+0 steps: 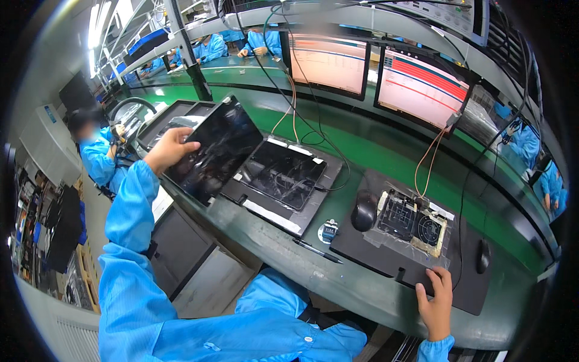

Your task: Handling and testing electronic tablets at a factory workstation.

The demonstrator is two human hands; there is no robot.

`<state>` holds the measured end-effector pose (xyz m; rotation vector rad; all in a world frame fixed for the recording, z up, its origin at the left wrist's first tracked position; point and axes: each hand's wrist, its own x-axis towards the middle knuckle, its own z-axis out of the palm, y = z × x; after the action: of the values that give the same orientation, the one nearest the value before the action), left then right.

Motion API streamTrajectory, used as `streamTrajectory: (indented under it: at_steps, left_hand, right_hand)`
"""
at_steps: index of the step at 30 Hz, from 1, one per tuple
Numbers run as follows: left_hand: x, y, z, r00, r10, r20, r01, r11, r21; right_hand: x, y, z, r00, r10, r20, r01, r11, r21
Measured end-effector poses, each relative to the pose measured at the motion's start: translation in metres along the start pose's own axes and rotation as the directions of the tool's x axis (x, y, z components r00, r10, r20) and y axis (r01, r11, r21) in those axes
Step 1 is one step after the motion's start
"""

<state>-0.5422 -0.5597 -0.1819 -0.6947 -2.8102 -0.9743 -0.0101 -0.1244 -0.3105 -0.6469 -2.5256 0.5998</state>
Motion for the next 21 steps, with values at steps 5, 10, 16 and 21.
streamTrajectory:
  at_steps: [5,10,16,21]
  left_hand:
    - [0.078,-0.054,0.012,0.997,-0.032,0.074,0.028,0.998,0.047]
    - [0.1,-0.048,0.03,0.996,0.089,0.006,-0.086,0.933,0.351]
    - [0.079,-0.042,0.048,0.934,0.354,-0.05,-0.227,0.696,0.681]
    - [0.063,-0.055,0.065,0.945,0.311,-0.096,-0.145,0.666,0.732]
  right_hand:
    - [0.008,-0.011,0.003,0.999,-0.035,0.028,0.035,0.999,-0.022]
    - [-0.007,0.018,-0.015,0.997,0.011,-0.075,-0.019,0.995,-0.097]
    - [-0.017,0.106,-0.036,0.912,0.017,-0.411,-0.167,0.928,-0.333]
    - [-0.009,0.165,-0.042,0.852,0.019,-0.524,-0.289,0.851,-0.439]
